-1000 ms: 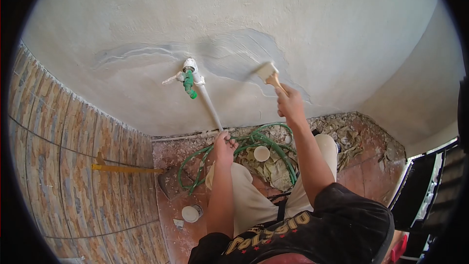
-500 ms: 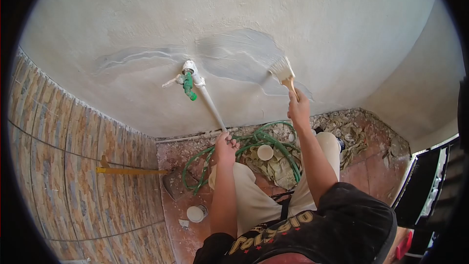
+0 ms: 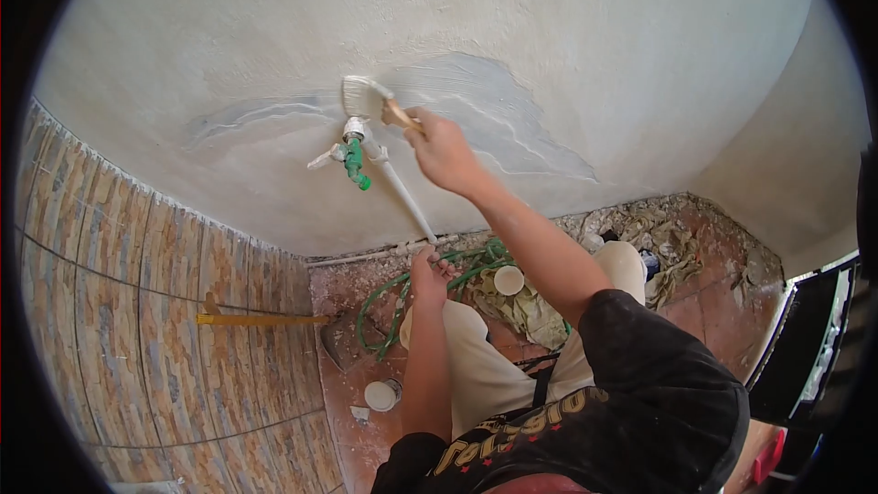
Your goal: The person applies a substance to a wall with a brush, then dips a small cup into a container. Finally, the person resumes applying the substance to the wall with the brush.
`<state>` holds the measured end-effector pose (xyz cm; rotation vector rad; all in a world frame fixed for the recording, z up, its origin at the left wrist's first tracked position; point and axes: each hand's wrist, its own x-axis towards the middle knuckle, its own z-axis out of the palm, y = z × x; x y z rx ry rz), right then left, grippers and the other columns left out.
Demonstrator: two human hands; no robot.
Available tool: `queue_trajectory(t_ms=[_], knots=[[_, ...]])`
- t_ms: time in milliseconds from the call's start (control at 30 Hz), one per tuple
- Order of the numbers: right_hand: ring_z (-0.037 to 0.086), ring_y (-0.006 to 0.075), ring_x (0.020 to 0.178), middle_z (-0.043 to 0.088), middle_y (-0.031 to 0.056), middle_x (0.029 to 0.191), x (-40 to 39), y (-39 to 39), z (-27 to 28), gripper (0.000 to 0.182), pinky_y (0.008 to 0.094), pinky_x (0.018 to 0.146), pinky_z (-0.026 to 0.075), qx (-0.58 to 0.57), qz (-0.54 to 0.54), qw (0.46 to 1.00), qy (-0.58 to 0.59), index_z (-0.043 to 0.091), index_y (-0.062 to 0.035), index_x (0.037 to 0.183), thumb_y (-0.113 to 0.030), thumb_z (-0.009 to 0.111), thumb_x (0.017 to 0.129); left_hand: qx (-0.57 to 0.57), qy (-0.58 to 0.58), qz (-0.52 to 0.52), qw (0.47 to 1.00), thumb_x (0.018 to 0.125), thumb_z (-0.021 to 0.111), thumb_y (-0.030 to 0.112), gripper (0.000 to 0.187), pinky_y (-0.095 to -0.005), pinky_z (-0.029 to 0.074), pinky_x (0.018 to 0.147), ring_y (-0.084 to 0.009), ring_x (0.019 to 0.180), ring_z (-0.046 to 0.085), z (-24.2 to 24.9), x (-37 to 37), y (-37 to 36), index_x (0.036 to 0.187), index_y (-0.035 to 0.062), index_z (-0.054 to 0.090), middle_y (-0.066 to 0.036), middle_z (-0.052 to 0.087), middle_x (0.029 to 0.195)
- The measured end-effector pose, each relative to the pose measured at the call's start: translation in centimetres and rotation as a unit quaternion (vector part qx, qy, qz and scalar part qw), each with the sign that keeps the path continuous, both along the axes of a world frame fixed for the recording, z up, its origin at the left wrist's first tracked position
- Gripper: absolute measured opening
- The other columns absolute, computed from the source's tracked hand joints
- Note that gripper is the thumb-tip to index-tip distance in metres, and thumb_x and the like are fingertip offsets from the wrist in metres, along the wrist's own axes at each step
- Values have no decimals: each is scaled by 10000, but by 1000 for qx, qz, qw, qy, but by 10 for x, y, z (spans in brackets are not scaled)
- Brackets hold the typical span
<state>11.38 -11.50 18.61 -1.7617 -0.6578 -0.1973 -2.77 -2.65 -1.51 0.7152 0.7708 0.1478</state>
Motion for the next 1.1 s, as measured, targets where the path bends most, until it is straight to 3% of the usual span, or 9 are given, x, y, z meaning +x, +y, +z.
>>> queue_trajectory(t_ms=[267, 533, 600, 667, 767, 833, 933, 1000, 1100], knots=[[526, 153, 636, 570, 129, 701, -45, -96, -55, 375, 306, 602, 430, -3, -164, 983, 86, 524, -22, 1228, -114, 515, 865, 14, -3, -16, 1000, 823, 558, 174, 159, -319, 407, 558, -151, 644, 448, 11, 6, -7, 896, 118, 428, -8, 394, 791], [496, 134, 598, 553, 122, 681, -5, -17, 6, 347, 301, 569, 421, 68, 27, 996, -48, 568, -55, 1201, -132, 520, 866, 3, -7, -4, 1000, 829, 541, 170, 142, -324, 404, 563, -148, 643, 430, -5, -1, 3, 885, 120, 420, -6, 398, 795], [446, 93, 592, 522, 56, 664, 2, -51, 12, 349, 271, 547, 394, 23, -7, 995, 101, 577, -50, 1194, -136, 534, 858, 2, 7, 10, 1000, 829, 543, 169, 146, -327, 401, 564, -149, 649, 431, 1, -1, 2, 889, 119, 420, -8, 399, 805], [537, 180, 605, 614, 177, 726, 8, -90, -16, 337, 310, 611, 441, 14, -72, 989, 129, 602, -48, 1146, -115, 556, 819, 4, -5, -7, 1000, 829, 548, 170, 156, -330, 394, 566, -152, 654, 431, 0, 0, 1, 902, 117, 421, -10, 397, 819], [439, 85, 588, 514, 18, 669, -12, -131, -36, 356, 253, 549, 380, 8, -149, 981, 123, 569, -48, 1205, -105, 531, 855, 1, -23, -26, 999, 831, 553, 173, 164, -328, 389, 564, -154, 654, 432, 3, 2, -1, 912, 118, 421, -9, 395, 816], [539, 191, 578, 591, 192, 688, -30, -132, -33, 346, 321, 602, 438, -10, -197, 977, 77, 594, -56, 1162, -110, 565, 821, -9, -24, -21, 999, 834, 552, 176, 166, -329, 390, 564, -154, 653, 432, 6, 2, -5, 917, 117, 421, -9, 396, 813], [552, 239, 569, 585, 219, 700, -38, -94, 4, 337, 339, 604, 444, 14, -93, 995, 32, 594, -54, 1156, -110, 564, 825, -4, -14, 10, 1000, 842, 553, 188, 170, -332, 395, 559, -151, 652, 434, 11, 1, -9, 926, 115, 424, -7, 396, 801], [453, 139, 576, 539, 128, 650, -26, -62, 25, 341, 296, 581, 415, 3, -40, 999, -1, 571, -47, 1188, -114, 547, 854, -3, -22, 12, 1000, 845, 554, 193, 172, -332, 395, 557, -149, 645, 432, 8, 1, -5, 928, 114, 425, -5, 399, 791], [443, 144, 554, 506, 136, 629, 7, -56, 27, 335, 297, 566, 412, -62, -33, 997, -24, 573, -47, 1182, -117, 552, 854, -11, -36, 9, 999, 848, 551, 193, 171, -334, 393, 565, -147, 638, 431, -3, -3, 4, 930, 115, 423, -1, 403, 785]])
